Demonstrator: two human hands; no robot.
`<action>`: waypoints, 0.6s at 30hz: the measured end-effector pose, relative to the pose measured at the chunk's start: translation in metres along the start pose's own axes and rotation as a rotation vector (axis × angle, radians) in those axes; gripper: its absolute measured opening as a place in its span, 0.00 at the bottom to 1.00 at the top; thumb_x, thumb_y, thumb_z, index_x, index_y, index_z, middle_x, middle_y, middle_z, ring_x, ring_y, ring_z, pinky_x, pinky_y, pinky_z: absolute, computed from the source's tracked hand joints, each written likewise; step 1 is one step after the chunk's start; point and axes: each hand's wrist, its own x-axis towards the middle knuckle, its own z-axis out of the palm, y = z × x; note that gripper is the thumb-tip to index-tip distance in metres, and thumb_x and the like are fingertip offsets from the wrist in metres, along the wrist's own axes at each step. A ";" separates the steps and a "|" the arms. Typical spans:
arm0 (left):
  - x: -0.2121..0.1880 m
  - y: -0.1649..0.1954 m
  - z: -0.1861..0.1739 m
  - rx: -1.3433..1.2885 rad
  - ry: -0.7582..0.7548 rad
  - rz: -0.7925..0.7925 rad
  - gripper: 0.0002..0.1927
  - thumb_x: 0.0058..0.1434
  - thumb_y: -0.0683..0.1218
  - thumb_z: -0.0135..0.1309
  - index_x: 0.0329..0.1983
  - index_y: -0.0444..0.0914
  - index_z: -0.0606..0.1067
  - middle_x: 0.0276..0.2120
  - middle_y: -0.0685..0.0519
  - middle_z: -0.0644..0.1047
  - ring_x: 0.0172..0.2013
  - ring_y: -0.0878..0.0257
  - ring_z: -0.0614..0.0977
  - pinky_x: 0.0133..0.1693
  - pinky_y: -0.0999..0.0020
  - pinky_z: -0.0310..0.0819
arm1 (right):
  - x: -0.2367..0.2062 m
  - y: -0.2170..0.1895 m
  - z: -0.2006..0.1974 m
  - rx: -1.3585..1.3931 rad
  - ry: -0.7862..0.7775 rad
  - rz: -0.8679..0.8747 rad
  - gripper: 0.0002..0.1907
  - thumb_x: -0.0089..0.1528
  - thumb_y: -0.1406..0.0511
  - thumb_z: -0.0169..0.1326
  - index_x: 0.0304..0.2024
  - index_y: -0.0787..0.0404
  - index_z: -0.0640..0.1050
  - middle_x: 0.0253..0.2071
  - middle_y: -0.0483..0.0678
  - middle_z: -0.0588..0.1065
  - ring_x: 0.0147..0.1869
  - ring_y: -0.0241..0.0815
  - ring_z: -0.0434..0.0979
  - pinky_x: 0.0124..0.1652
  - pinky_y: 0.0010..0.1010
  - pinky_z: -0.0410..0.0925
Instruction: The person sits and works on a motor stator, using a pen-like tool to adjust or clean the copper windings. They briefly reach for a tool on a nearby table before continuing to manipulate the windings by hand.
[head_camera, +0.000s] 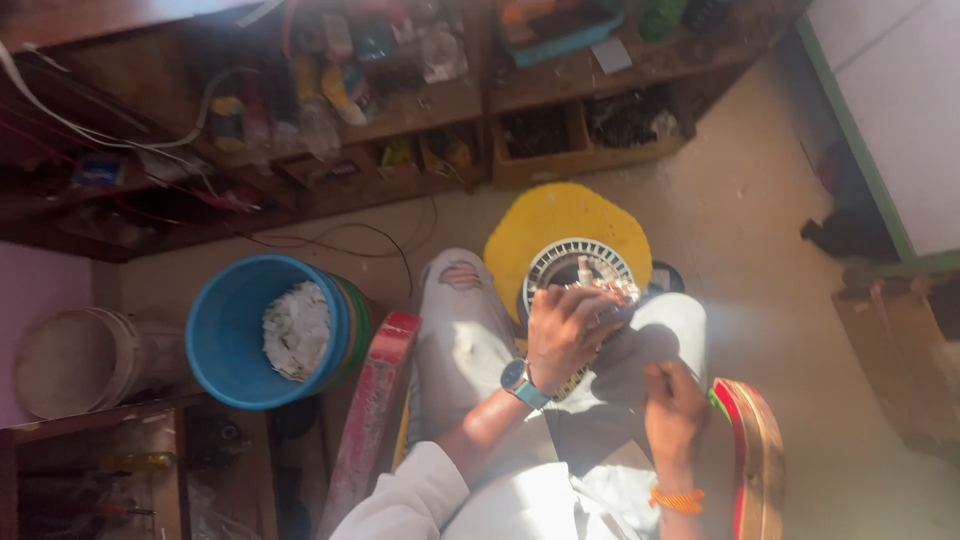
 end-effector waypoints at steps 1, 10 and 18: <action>-0.001 -0.003 0.001 -0.002 0.012 0.015 0.20 0.55 0.48 0.69 0.49 0.45 0.77 0.46 0.59 0.79 0.42 0.58 0.76 0.47 0.62 0.66 | -0.002 0.006 -0.011 0.085 -0.044 0.129 0.08 0.67 0.62 0.55 0.42 0.60 0.77 0.27 0.49 0.77 0.29 0.42 0.79 0.34 0.33 0.68; -0.005 -0.012 0.011 0.033 0.068 0.047 0.20 0.50 0.48 0.71 0.46 0.44 0.80 0.42 0.59 0.80 0.40 0.58 0.76 0.46 0.62 0.69 | 0.000 0.013 -0.072 -0.374 0.037 -0.256 0.08 0.67 0.61 0.53 0.45 0.53 0.81 0.44 0.43 0.81 0.57 0.46 0.79 0.53 0.35 0.71; -0.001 -0.007 0.007 0.028 0.039 0.028 0.19 0.51 0.49 0.72 0.44 0.44 0.79 0.42 0.59 0.80 0.43 0.59 0.77 0.48 0.62 0.70 | 0.054 0.042 -0.078 -0.026 -0.019 0.075 0.10 0.65 0.62 0.54 0.47 0.53 0.82 0.44 0.45 0.80 0.53 0.45 0.78 0.50 0.35 0.70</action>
